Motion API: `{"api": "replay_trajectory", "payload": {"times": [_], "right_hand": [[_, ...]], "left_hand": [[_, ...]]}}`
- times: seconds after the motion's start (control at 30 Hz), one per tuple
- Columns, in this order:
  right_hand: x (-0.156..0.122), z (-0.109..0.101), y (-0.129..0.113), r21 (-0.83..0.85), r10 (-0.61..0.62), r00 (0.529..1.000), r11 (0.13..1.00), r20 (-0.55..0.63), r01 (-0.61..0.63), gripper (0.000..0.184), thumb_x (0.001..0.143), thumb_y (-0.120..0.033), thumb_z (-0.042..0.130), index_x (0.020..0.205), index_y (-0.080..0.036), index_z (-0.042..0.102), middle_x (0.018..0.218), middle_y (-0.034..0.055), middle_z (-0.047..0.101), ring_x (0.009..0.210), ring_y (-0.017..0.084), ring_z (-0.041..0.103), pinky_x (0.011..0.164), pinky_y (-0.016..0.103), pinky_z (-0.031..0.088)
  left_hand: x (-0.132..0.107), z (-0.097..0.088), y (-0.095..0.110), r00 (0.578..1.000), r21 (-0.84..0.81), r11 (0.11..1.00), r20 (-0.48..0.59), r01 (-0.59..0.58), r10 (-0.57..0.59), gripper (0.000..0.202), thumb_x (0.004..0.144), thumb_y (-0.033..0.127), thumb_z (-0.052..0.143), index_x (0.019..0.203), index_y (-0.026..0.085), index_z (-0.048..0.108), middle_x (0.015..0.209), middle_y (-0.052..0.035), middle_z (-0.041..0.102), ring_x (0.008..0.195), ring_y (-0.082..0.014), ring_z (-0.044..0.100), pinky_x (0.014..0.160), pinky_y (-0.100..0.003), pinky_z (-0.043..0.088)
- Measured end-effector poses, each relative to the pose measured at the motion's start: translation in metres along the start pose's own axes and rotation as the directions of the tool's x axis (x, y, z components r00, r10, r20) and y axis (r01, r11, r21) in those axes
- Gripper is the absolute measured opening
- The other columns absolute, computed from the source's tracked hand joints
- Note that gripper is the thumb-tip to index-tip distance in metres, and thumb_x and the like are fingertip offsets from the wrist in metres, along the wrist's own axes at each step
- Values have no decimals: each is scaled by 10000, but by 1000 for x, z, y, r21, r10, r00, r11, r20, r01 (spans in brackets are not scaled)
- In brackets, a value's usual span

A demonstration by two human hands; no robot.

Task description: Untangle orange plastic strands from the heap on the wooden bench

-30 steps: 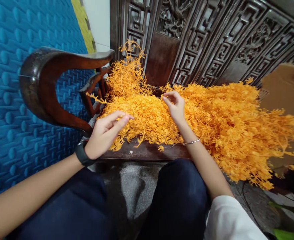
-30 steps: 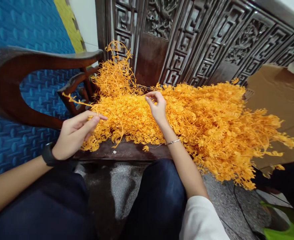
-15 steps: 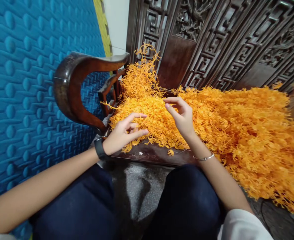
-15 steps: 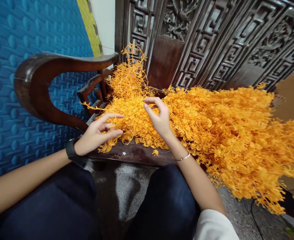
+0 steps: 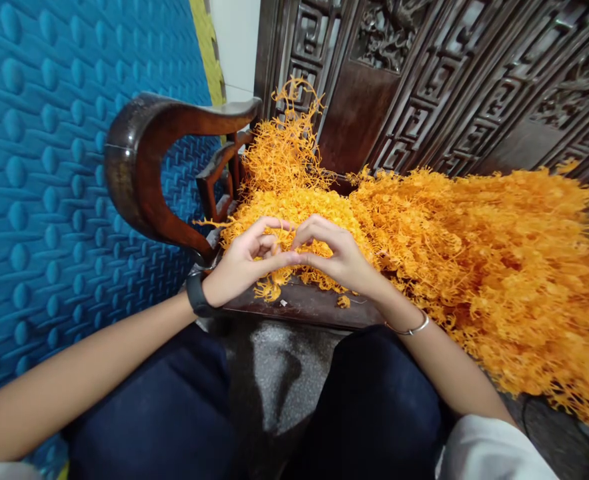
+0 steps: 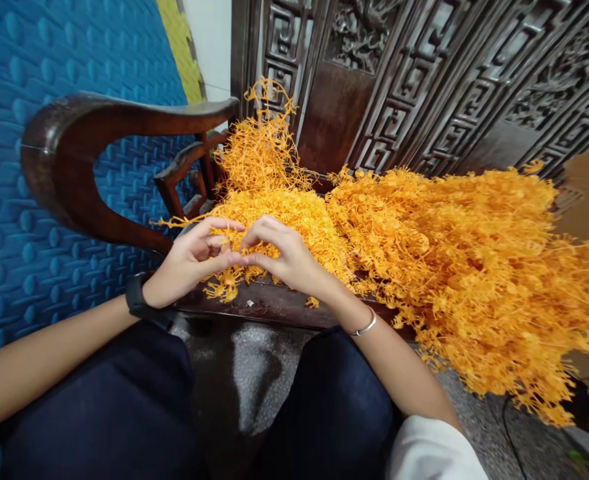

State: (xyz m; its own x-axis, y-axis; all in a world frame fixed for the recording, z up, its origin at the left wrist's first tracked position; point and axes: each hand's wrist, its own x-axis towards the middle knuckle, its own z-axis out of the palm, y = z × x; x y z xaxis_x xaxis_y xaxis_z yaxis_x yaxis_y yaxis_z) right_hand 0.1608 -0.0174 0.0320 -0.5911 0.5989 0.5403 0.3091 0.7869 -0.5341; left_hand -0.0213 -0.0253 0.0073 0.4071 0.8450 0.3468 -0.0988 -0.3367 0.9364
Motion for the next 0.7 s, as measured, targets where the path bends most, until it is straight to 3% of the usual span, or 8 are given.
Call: {"api": "replay_trajectory", "payload": {"times": [0.17,0.33,0.47,0.57,0.63,0.7], "right_hand": [[2,7,0,128,118,990,986,-72,-108,96,817,-235,575,763,-170,528,733,-8,545,715,106,524,698,268,435],[4,6,-1,54,140,969,990,-205,-132,107,808,-169,559,726,-184,491,685,-34,494,674,86,469,668,244,416],[4,8,-5,19,149,964,989,-219,-149,112,832,-187,522,733,-185,469,694,-31,492,674,80,468,674,240,429],[7,13,-11,-4,181,952,982,-247,-188,127,868,-231,460,748,-193,445,722,-16,502,684,84,484,683,239,447],[10,7,-11,-14,220,938,973,-267,-232,144,891,-275,422,769,-199,440,758,-3,518,723,93,511,708,245,462],[11,-11,-5,-12,247,882,962,-401,-274,160,910,-304,380,798,-207,439,781,10,522,743,103,533,714,259,475]], "left_hand": [[1,3,4,996,175,984,-93,26,-10,300,683,272,715,899,170,533,562,81,417,503,-61,404,500,-178,361],[-4,6,10,989,257,963,-140,86,-50,208,754,336,627,854,153,627,551,59,444,467,-68,392,427,-177,326],[-6,9,17,982,326,943,-189,60,2,203,759,323,600,814,145,681,677,10,632,575,-95,483,529,-188,402],[-6,10,22,968,414,905,-252,94,14,207,721,318,619,817,156,706,766,-5,686,644,-123,530,569,-204,422],[-6,9,22,954,466,877,-297,116,32,212,699,327,629,812,170,714,722,3,678,621,-130,528,521,-202,399],[-10,6,21,945,499,859,-321,118,56,202,681,343,636,773,183,716,650,16,658,564,-125,512,470,-199,367]]}}
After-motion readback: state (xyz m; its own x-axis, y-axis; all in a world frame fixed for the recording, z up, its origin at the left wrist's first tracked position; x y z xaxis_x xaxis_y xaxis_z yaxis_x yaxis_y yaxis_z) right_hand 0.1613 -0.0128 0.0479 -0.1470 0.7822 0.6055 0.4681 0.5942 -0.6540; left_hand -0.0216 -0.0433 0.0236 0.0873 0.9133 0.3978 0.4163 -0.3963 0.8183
